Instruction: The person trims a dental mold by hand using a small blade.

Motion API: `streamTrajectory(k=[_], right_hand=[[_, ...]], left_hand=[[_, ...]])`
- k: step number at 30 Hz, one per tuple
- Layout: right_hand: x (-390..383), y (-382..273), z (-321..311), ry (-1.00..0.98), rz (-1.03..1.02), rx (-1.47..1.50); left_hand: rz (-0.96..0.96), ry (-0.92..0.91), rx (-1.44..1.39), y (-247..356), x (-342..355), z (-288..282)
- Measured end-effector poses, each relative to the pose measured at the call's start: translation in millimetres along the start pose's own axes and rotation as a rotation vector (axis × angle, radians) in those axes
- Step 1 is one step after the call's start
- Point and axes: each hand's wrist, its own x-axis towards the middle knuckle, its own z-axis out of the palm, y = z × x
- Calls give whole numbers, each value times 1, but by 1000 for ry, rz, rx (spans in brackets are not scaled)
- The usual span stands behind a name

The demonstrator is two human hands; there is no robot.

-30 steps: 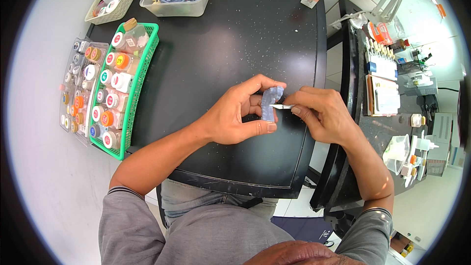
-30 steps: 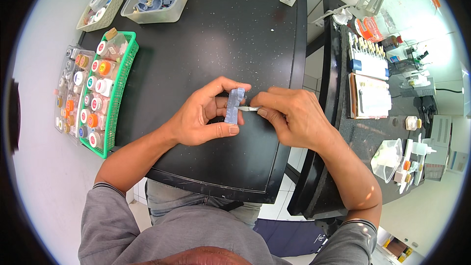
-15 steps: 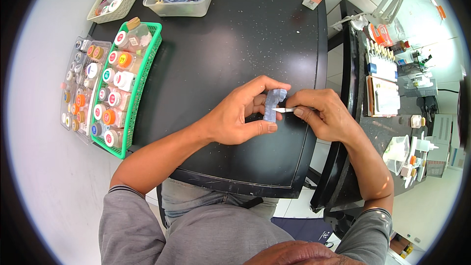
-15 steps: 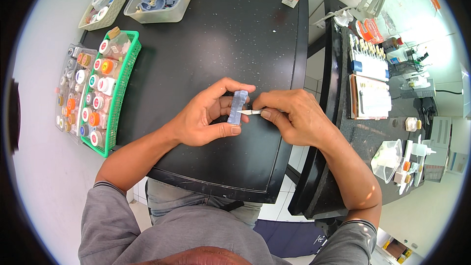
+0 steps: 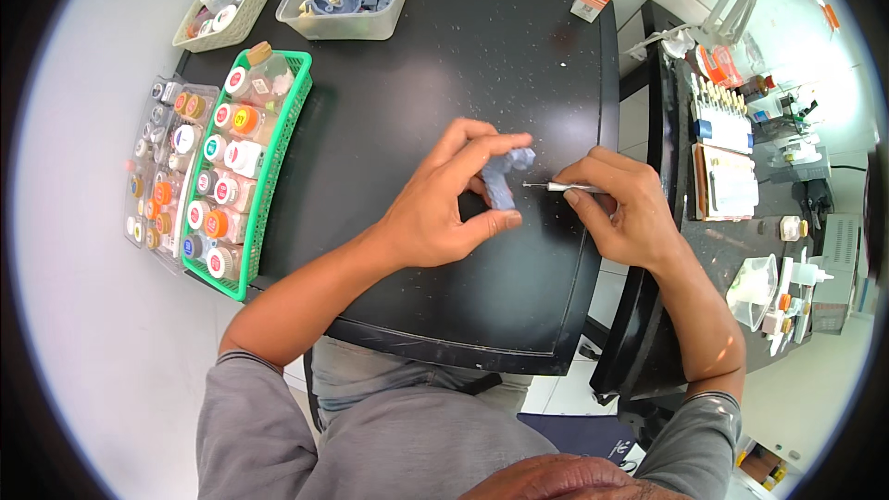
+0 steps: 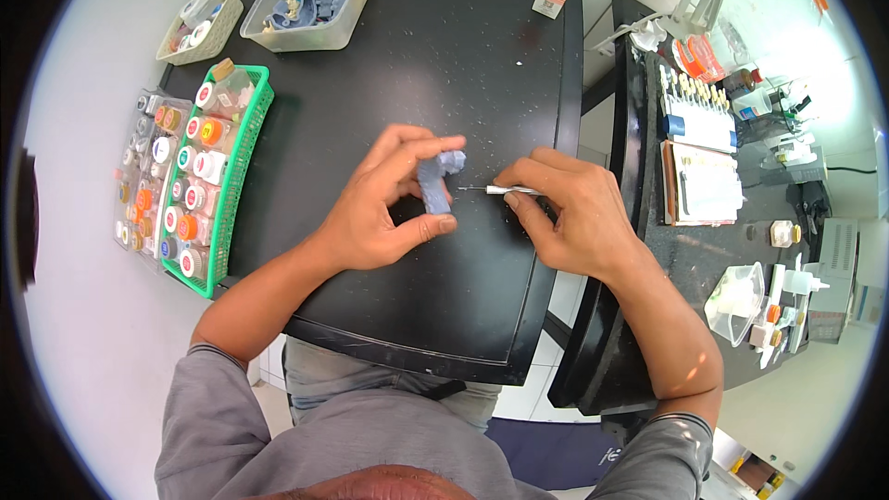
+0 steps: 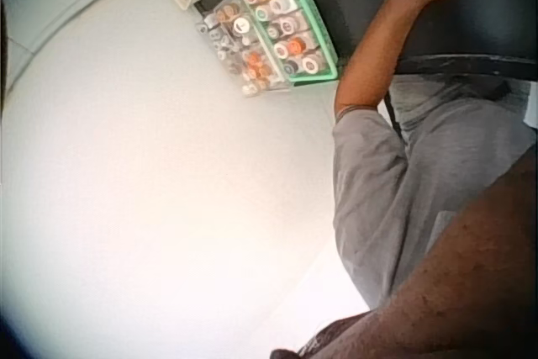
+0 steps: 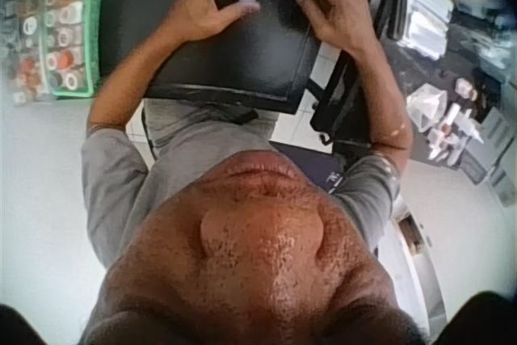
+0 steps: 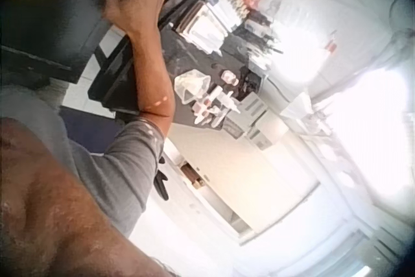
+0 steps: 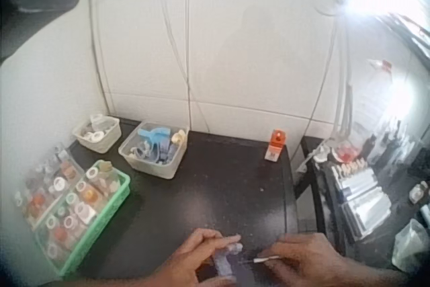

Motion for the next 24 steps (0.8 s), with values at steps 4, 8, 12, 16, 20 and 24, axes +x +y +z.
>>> streamTrajectory(k=[4, 8, 12, 16, 20, 24], right_hand=[[-5, 3, 5, 7, -69, -205], [-7, 8, 10, -4, -77, -229], [-9, 8, 11, -8, -78, -288], [-8, 3, 10, 24, -83, -258], [-10, 4, 12, -18, -68, -289], [-9, 3, 12, 3, -47, -315]], left_hand=[[2, 119, 400, 13, 0, -13], [-43, 143, 538, 10, 0, -16], [6, 140, 659, 5, 0, -16], [-7, 139, 701, 3, -2, -13], [11, 116, 750, 0, -1, -14], [36, 133, 722, 3, -1, -13]])
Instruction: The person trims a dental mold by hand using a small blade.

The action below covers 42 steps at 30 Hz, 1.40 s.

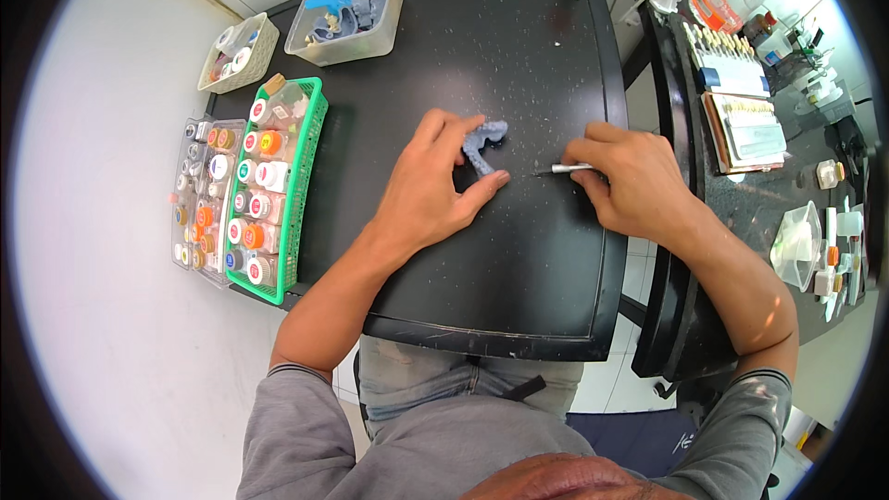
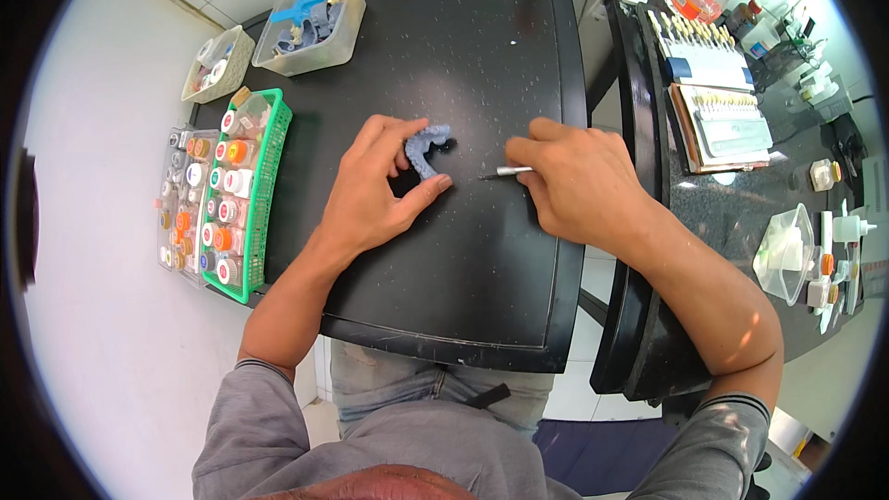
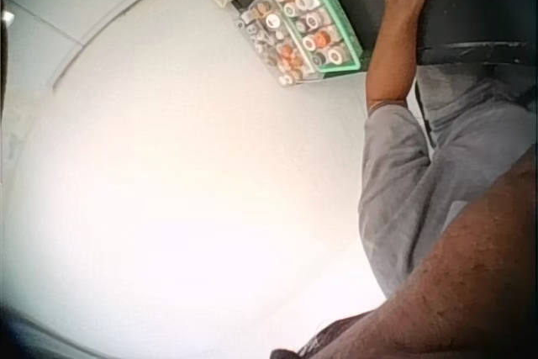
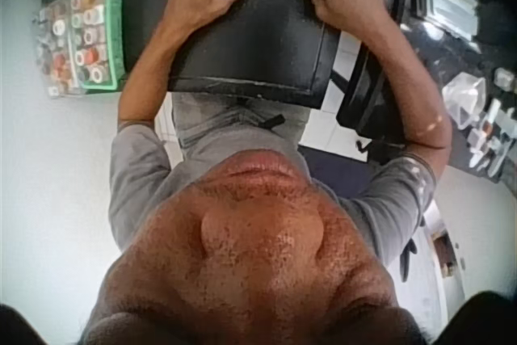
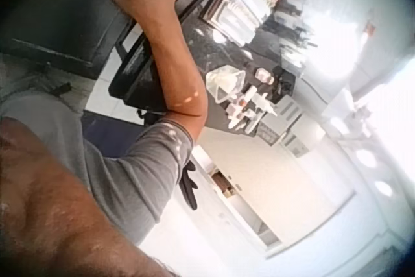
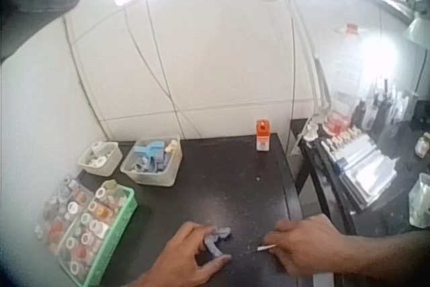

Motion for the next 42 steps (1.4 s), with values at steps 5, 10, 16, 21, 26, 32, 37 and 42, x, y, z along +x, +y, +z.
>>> streamTrajectory(k=[5, 10, 16, 21, 26, 32, 37, 42], right_hand=[[5, -3, -8, 112, 61, 260], [7, 1, -2, 93, 130, 471], [9, 1, 0, 38, 136, 604], [7, 1, 1, 14, 68, 545], [10, -3, -6, -26, 141, 533], [8, 2, -3, -25, 162, 527], [8, -3, -7, -84, 214, 500], [4, -11, -8, -56, 64, 259]], left_hand=[[-151, -109, -866, -11, -1, 13], [-195, -162, -1114, -3, -3, 18], [-209, -234, -1106, -7, 1, 15], [-195, -255, -1147, -8, 1, 18], [-195, -272, -1153, -8, -1, 18], [-229, -271, -1171, -11, -1, 19], [-277, -276, -1136, -10, -2, 22], [-297, -272, -1051, 2, 2, 15]])
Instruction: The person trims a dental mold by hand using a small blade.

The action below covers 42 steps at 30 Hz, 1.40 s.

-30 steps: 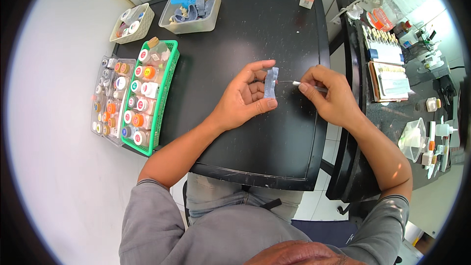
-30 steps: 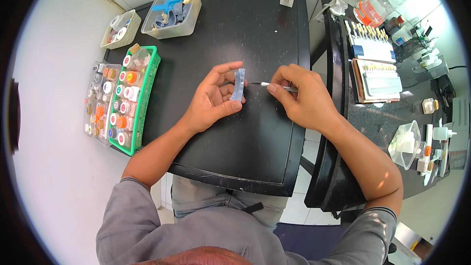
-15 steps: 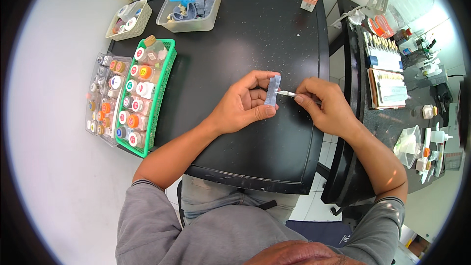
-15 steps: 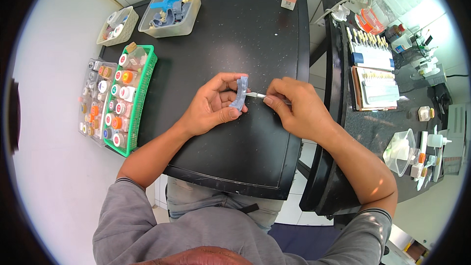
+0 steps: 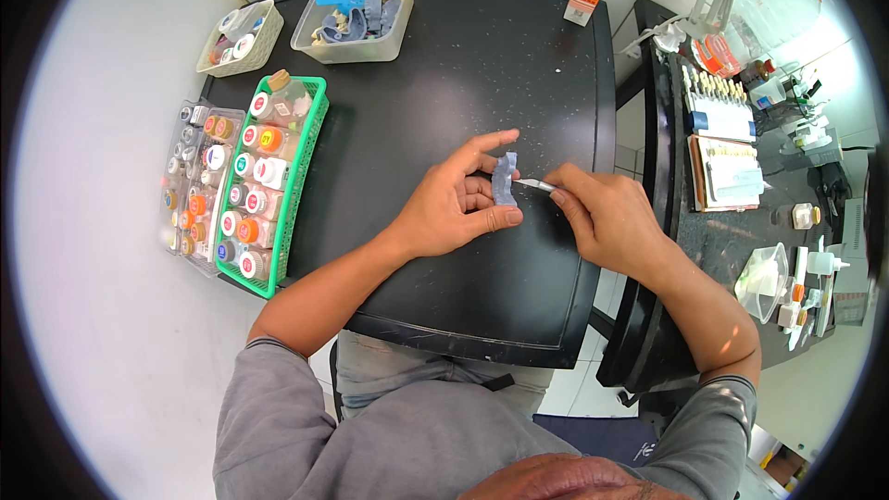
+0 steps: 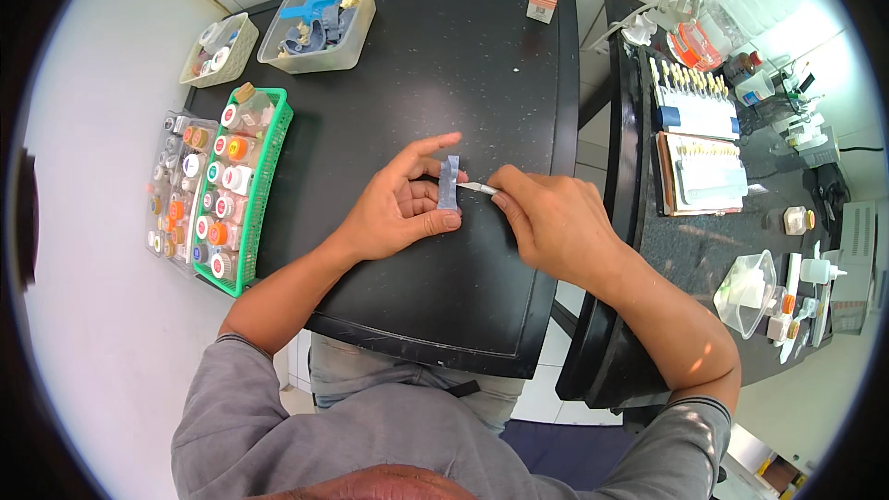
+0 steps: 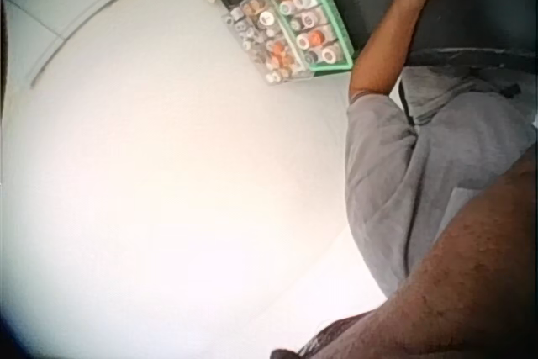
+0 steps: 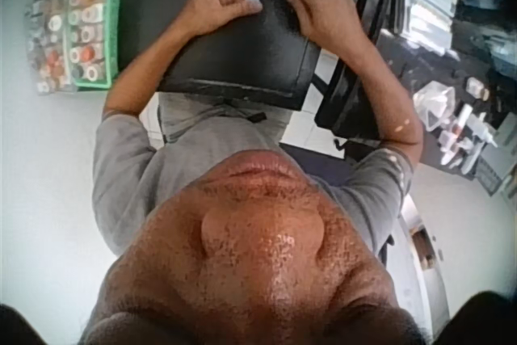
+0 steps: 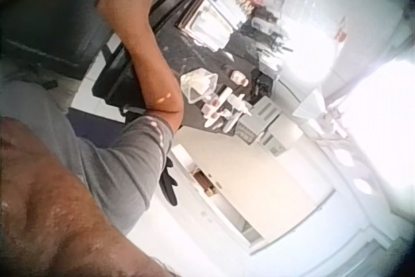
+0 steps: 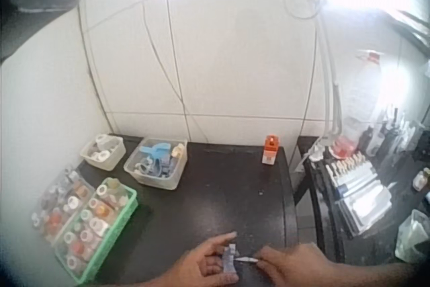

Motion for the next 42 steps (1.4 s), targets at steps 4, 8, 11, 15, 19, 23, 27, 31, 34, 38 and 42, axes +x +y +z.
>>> streamTrajectory(k=[4, 8, 11, 15, 19, 23, 27, 31, 34, 38, 42], right_hand=[[-3, 1, 6, 8, -26, -28], [-3, -1, 6, -14, -6, 18], [-3, 0, 7, -19, -1, 48], [-2, 0, 8, -26, 19, 72], [0, -1, 6, -24, 33, 87], [1, -3, 4, -31, 35, 63], [1, -3, 4, -34, 37, 54], [1, -3, 4, -28, 27, 46], [1, -3, 5, -33, 28, 52], [1, -4, 5, -33, 23, 65], [1, -4, 5, -35, 22, 54]], left_hand=[[5, 19, 70, -4, 2, 2], [-8, 5, 114, -2, 0, 1], [-25, 1, 115, -2, 0, 1], [-8, -6, 121, -3, 0, 1], [19, -20, 109, -4, 0, 0], [57, -12, 108, -5, 1, 0], [71, -21, 115, -6, 1, 0], [28, -50, 132, -2, -1, -1], [20, -52, 128, -2, -1, -1], [32, -49, 134, -2, -1, -1], [38, -49, 138, -3, -1, -1]])
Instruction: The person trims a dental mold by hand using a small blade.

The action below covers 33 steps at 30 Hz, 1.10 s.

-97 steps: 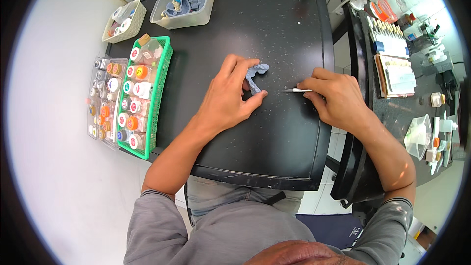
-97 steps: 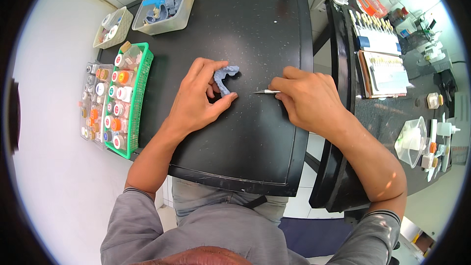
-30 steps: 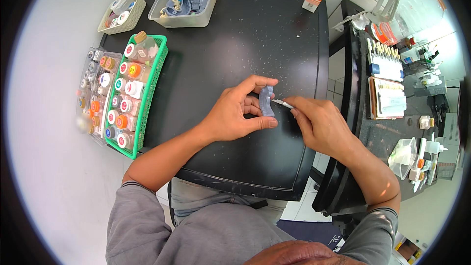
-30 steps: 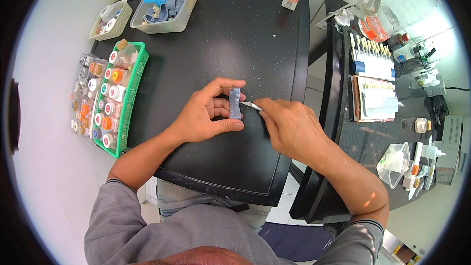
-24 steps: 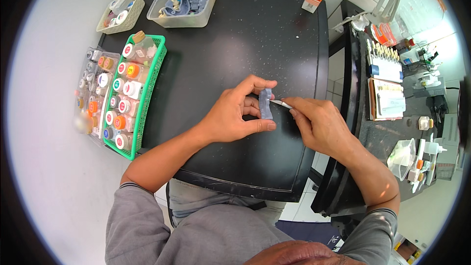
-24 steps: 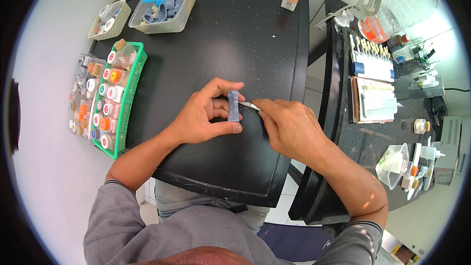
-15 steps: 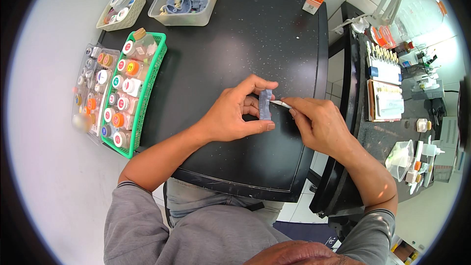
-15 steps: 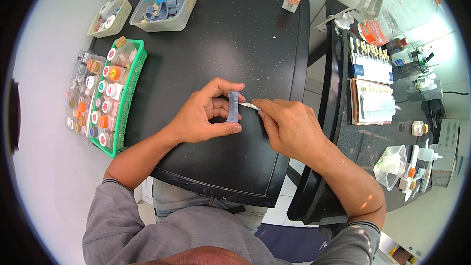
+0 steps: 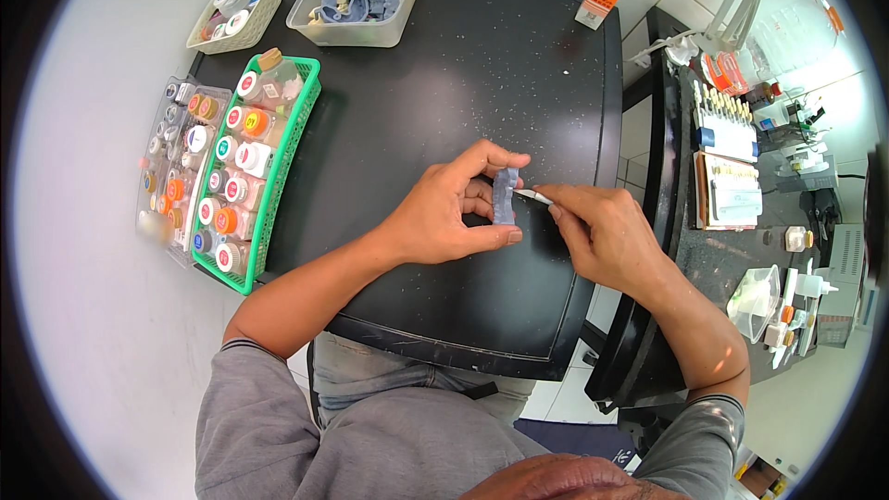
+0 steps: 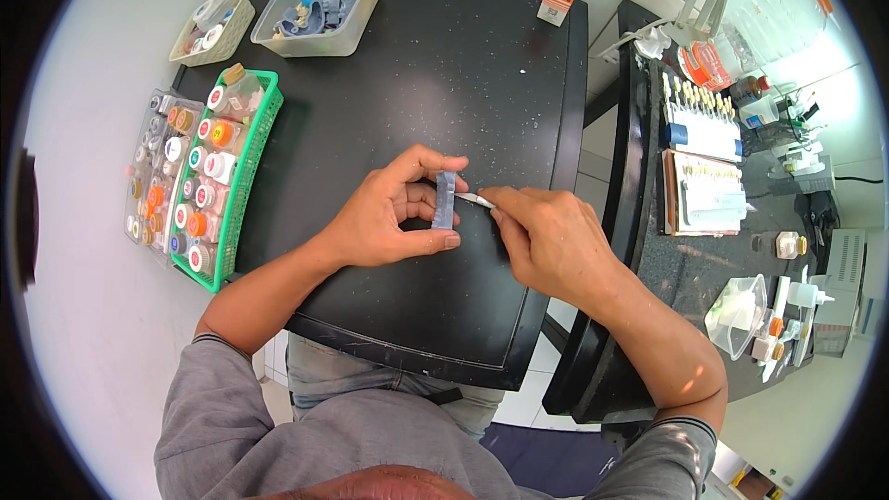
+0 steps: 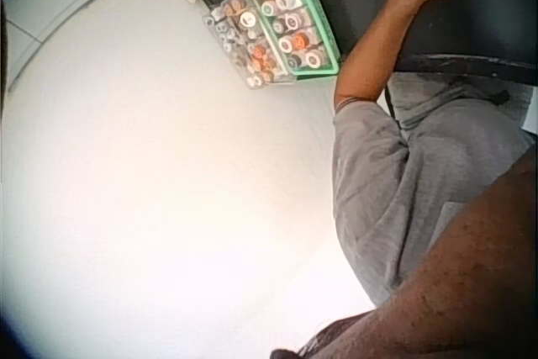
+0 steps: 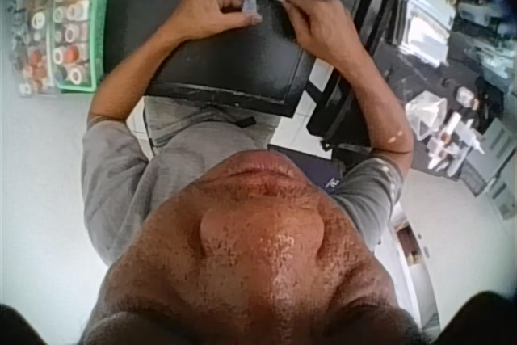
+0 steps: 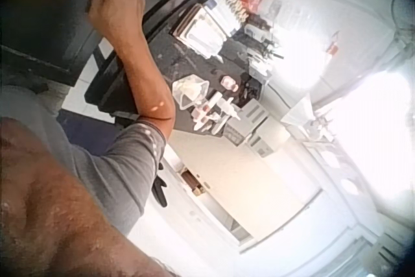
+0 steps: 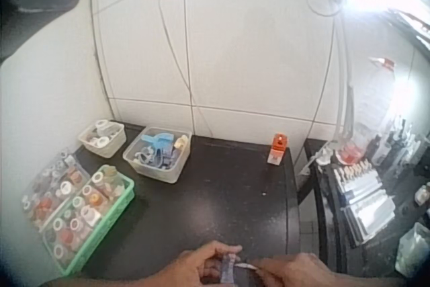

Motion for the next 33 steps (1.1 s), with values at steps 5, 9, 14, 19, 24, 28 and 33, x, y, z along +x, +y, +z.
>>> streamTrajectory(k=[5, 9, 14, 19, 24, 28, 33], right_hand=[[0, 1, 0, 1, 6, 12], [0, 1, 1, 2, 11, 19], [0, 3, 1, 1, -10, 18], [0, 0, 2, 7, 3, 24], [1, 0, 1, 0, 7, 17], [1, 1, 1, 2, -1, 10], [0, 1, 1, 1, -13, 11]], left_hand=[[6, -2, 1, 0, 0, 0], [20, 0, 7, -1, 0, 0], [14, -11, 9, 0, 0, -1], [17, -15, 3, -1, 1, -1], [17, -21, -11, -1, 2, -1], [17, -20, -9, 0, 2, -1], [17, -22, 8, 3, 2, -2]])
